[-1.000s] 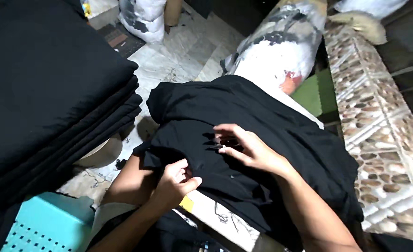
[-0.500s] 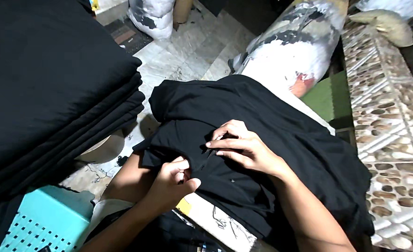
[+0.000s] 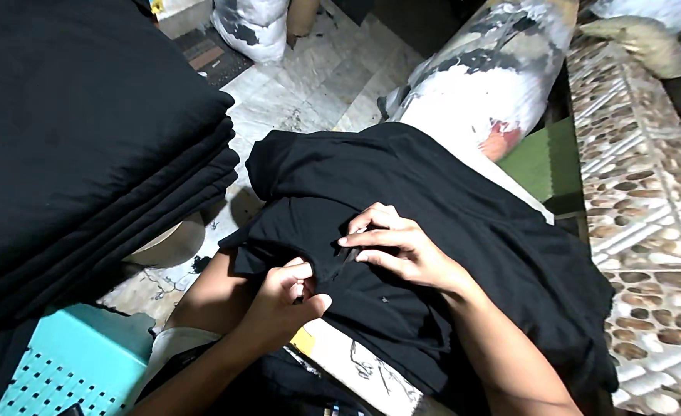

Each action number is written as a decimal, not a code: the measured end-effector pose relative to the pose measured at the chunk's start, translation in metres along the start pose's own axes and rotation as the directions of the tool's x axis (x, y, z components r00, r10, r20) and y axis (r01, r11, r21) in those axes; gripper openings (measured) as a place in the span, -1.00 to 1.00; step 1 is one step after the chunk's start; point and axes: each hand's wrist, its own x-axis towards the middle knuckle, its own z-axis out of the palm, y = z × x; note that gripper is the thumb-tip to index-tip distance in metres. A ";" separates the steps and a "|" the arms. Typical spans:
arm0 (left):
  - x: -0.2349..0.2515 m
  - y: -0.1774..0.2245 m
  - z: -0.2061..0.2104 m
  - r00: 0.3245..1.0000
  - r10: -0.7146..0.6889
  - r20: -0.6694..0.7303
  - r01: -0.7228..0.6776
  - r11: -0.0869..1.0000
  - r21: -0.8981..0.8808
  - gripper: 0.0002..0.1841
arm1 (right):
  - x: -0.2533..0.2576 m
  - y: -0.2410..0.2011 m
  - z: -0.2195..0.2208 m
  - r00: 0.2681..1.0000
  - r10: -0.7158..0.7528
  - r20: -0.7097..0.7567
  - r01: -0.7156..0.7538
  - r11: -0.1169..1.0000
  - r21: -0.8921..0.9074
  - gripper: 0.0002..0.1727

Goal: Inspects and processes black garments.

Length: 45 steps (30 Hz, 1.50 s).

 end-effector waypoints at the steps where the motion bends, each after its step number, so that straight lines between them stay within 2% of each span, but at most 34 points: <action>1: 0.000 0.000 0.000 1.000 0.008 -0.002 -0.008 1.000 0.005 -0.88 | 0.000 0.000 0.000 1.000 -0.001 -0.004 0.001 1.000 -0.004 -0.75; 8: 0.000 -0.001 0.000 1.000 0.011 -0.002 -0.011 1.000 0.027 -0.86 | 0.001 -0.004 0.004 0.999 -0.031 -0.022 0.030 0.999 -0.036 -0.76; 11: 0.000 0.000 0.000 1.000 0.004 -0.002 -0.003 0.999 0.042 -0.91 | -0.001 -0.002 0.000 0.998 -0.034 -0.049 0.031 0.998 -0.060 -0.77; 13: 0.001 0.000 0.001 1.000 0.003 -0.008 -0.003 0.999 0.045 -0.86 | -0.001 -0.002 -0.002 0.998 -0.039 -0.058 0.035 0.997 -0.071 -0.78; 26: 0.001 -0.002 -0.002 1.000 0.016 0.000 -0.016 0.997 0.076 -0.89 | 0.002 -0.012 0.010 0.995 -0.083 -0.048 0.077 0.990 -0.118 -0.77; 31: 0.001 -0.002 -0.003 1.000 0.002 -0.002 -0.002 0.997 0.072 -0.92 | -0.005 -0.013 0.021 0.966 -0.233 -0.115 0.169 0.901 -0.400 -0.76; 35: 0.001 -0.001 -0.003 1.000 -0.002 0.007 0.002 0.998 0.058 -0.84 | -0.012 -0.009 0.026 0.938 -0.295 -0.183 0.155 0.828 -0.538 -0.82; 37: 0.001 0.001 -0.003 1.000 -0.012 0.011 0.012 0.999 0.047 -0.79 | -0.014 -0.006 0.022 0.932 -0.239 -0.273 0.090 0.881 -0.464 -0.86; 39: 0.000 0.001 -0.003 1.000 -0.022 0.011 0.022 1.000 0.011 -0.79 | -0.014 -0.007 0.016 0.934 -0.138 -0.329 0.032 0.951 -0.307 -0.79; 41: 0.001 0.001 -0.002 1.000 -0.029 0.011 0.029 0.999 -0.033 -0.85 | -0.011 -0.022 0.020 0.958 -0.108 -0.265 0.049 0.974 -0.221 -0.81; 43: 0.002 0.002 -0.001 0.999 -0.050 0.017 0.051 0.997 -0.050 -0.85 | -0.006 -0.039 0.030 0.978 -0.146 -0.148 0.111 0.969 -0.223 -0.82; 45: 0.002 0.004 0.000 0.997 -0.074 0.012 0.075 0.996 -0.048 -0.85 | -0.005 -0.043 0.032 0.979 -0.162 -0.127 0.134 0.970 -0.204 -0.81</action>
